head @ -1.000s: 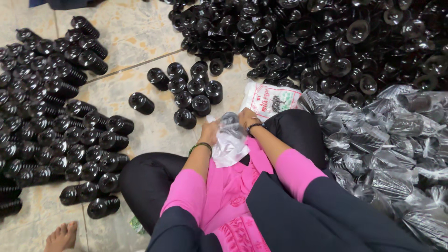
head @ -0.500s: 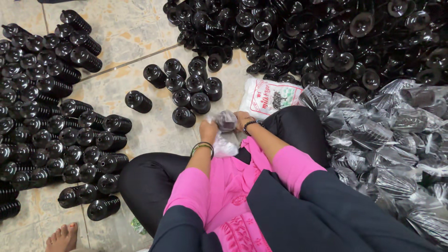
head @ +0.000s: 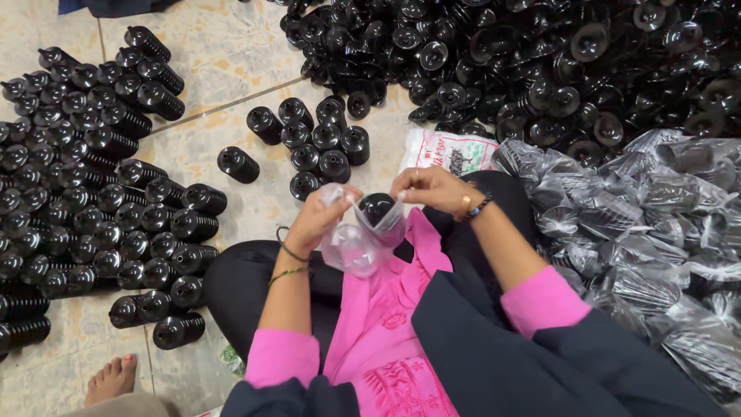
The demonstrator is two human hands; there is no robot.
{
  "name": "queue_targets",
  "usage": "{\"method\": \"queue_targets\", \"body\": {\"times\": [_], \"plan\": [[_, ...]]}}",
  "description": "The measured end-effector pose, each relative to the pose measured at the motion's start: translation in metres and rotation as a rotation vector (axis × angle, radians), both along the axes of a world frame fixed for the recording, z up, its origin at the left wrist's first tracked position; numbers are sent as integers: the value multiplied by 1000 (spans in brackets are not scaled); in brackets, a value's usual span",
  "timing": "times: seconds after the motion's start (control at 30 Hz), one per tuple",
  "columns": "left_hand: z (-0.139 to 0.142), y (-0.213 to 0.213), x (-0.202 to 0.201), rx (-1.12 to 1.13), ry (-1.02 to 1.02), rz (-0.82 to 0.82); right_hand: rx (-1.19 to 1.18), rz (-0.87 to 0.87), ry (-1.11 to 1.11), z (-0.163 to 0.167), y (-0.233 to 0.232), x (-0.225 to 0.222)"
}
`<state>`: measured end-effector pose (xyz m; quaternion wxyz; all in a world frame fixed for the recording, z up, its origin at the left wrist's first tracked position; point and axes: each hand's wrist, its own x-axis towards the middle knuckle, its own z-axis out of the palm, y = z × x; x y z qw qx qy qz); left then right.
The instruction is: The person sits on the floor surrounded by piles of black plastic cups and bags of wrapped cups. They open a clear plastic bag, place black plastic cups into it one at a time, and set filled bags aside with the other packed bags.
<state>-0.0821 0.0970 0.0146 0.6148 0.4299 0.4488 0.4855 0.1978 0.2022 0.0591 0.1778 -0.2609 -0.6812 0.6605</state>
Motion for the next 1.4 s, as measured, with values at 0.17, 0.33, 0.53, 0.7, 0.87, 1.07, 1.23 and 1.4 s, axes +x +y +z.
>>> {"method": "queue_targets", "body": {"times": [0.17,0.33,0.53,0.7,0.87,1.07,1.23,1.4], "plan": [[11,-28,-1,199,285,32,414,178,-100,20,-9,28],[-3,-40,2,128,517,21,167,-18,-318,15,-13,24],[-19,-27,16,-689,-1068,-150,229,-179,-801,38,-53,6],[7,-35,47,-384,-401,-88,862,4,-112,44,-86,-5],[39,-51,60,14,-135,-210,632,-231,55,31,-70,-9],[37,-60,75,160,45,89,47,-106,120,7,-87,-11],[38,-73,77,263,280,283,151,-107,-108,12,-86,-10],[36,-79,87,280,480,448,655,-288,-284,31,-99,-20]]}}
